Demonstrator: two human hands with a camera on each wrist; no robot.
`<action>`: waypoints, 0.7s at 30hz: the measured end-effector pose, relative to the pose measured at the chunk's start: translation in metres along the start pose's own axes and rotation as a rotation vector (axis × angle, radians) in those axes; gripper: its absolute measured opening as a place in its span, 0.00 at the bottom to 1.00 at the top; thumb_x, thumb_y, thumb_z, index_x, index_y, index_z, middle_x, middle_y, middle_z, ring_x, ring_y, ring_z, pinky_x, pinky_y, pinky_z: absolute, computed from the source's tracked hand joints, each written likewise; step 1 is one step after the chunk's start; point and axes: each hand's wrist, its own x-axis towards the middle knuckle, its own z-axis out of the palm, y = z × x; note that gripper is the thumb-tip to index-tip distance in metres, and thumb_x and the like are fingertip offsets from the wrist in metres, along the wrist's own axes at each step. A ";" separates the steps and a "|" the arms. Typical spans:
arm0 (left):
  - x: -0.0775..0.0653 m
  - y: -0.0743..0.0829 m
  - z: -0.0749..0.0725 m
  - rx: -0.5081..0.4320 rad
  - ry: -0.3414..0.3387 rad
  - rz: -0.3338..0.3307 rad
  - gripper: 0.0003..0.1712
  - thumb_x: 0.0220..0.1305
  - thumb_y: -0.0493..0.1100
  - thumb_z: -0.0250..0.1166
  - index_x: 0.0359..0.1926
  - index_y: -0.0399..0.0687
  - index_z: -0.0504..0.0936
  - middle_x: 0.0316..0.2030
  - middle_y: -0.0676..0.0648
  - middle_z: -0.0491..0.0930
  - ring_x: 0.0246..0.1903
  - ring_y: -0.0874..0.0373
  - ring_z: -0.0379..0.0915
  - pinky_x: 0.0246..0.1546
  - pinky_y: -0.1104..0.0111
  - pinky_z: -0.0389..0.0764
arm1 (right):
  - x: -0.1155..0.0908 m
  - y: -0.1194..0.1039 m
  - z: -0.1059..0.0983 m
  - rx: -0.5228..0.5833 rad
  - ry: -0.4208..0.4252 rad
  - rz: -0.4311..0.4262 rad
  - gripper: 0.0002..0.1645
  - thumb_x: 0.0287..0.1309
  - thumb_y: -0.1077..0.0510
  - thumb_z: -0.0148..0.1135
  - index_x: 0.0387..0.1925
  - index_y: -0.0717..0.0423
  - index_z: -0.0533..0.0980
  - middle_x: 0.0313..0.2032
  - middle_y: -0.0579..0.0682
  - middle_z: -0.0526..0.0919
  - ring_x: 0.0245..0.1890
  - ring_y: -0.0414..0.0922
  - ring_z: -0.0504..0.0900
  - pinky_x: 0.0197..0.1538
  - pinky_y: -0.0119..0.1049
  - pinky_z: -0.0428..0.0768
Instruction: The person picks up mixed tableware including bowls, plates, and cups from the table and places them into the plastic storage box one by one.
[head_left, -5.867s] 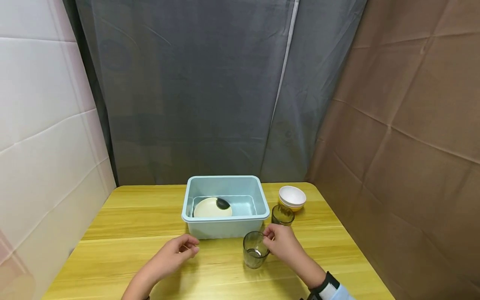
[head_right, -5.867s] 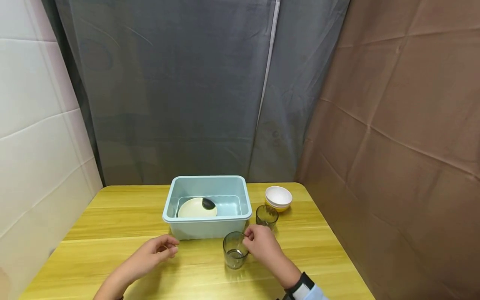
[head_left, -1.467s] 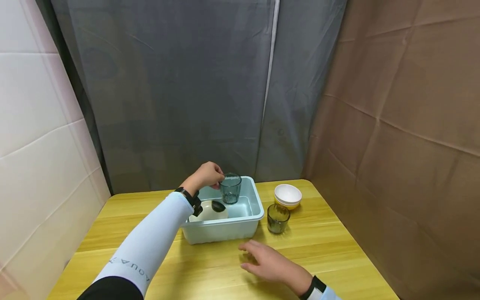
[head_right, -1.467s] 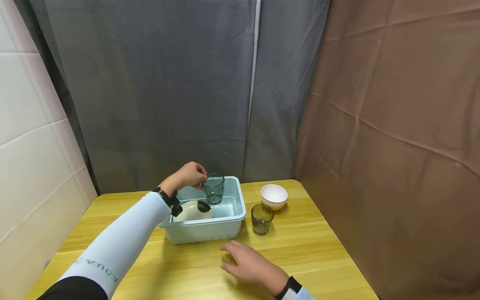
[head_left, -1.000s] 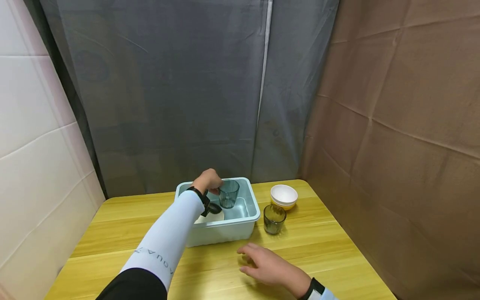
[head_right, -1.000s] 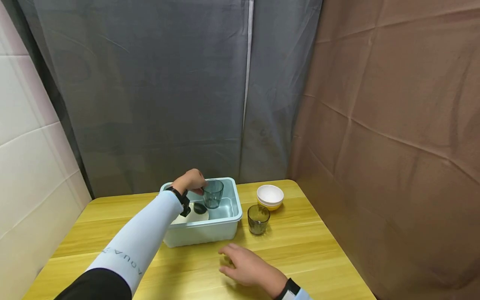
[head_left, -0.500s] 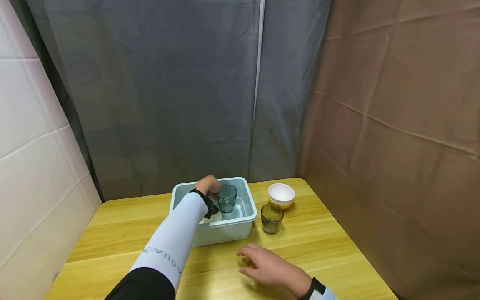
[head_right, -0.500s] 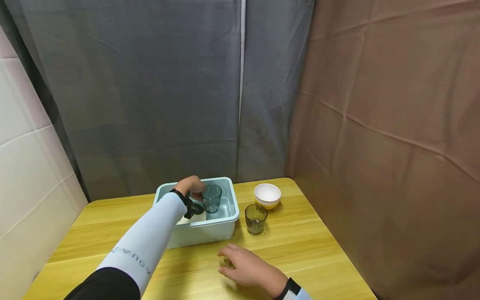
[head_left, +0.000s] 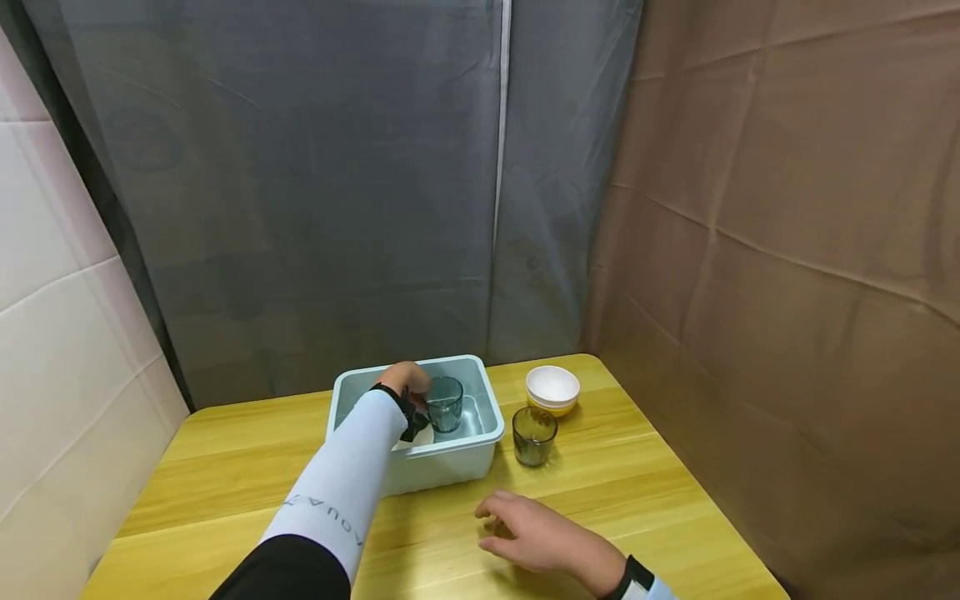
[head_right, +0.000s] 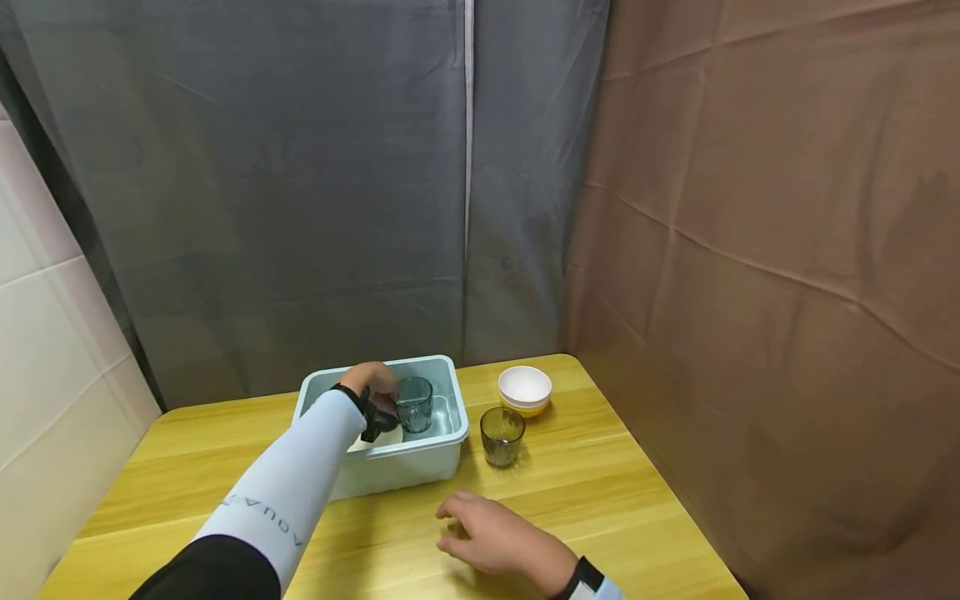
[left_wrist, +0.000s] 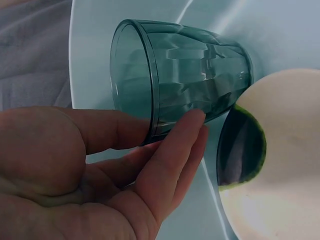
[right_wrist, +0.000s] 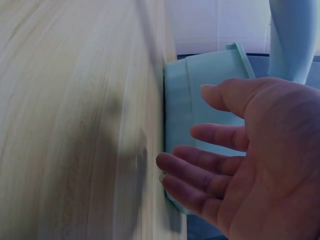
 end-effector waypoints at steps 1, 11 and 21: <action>-0.001 0.000 0.001 -0.023 -0.011 -0.004 0.19 0.74 0.28 0.56 0.23 0.42 0.78 0.19 0.53 0.69 0.18 0.63 0.61 0.21 0.75 0.65 | -0.001 -0.001 -0.001 0.005 -0.004 0.002 0.20 0.77 0.48 0.71 0.62 0.51 0.81 0.54 0.48 0.83 0.53 0.42 0.87 0.56 0.37 0.86; -0.016 0.002 0.006 0.003 -0.069 0.045 0.25 0.74 0.26 0.52 0.19 0.49 0.65 0.20 0.53 0.67 0.17 0.66 0.62 0.23 0.78 0.66 | -0.004 -0.004 -0.002 0.003 -0.024 0.014 0.21 0.77 0.48 0.71 0.62 0.54 0.81 0.55 0.48 0.84 0.53 0.41 0.87 0.56 0.36 0.85; -0.006 -0.008 0.007 0.035 -0.045 0.045 0.27 0.76 0.29 0.53 0.17 0.50 0.66 0.21 0.51 0.74 0.19 0.64 0.73 0.23 0.76 0.70 | -0.004 -0.006 -0.004 -0.004 -0.049 -0.006 0.19 0.78 0.49 0.70 0.61 0.54 0.82 0.55 0.47 0.84 0.53 0.40 0.87 0.56 0.35 0.85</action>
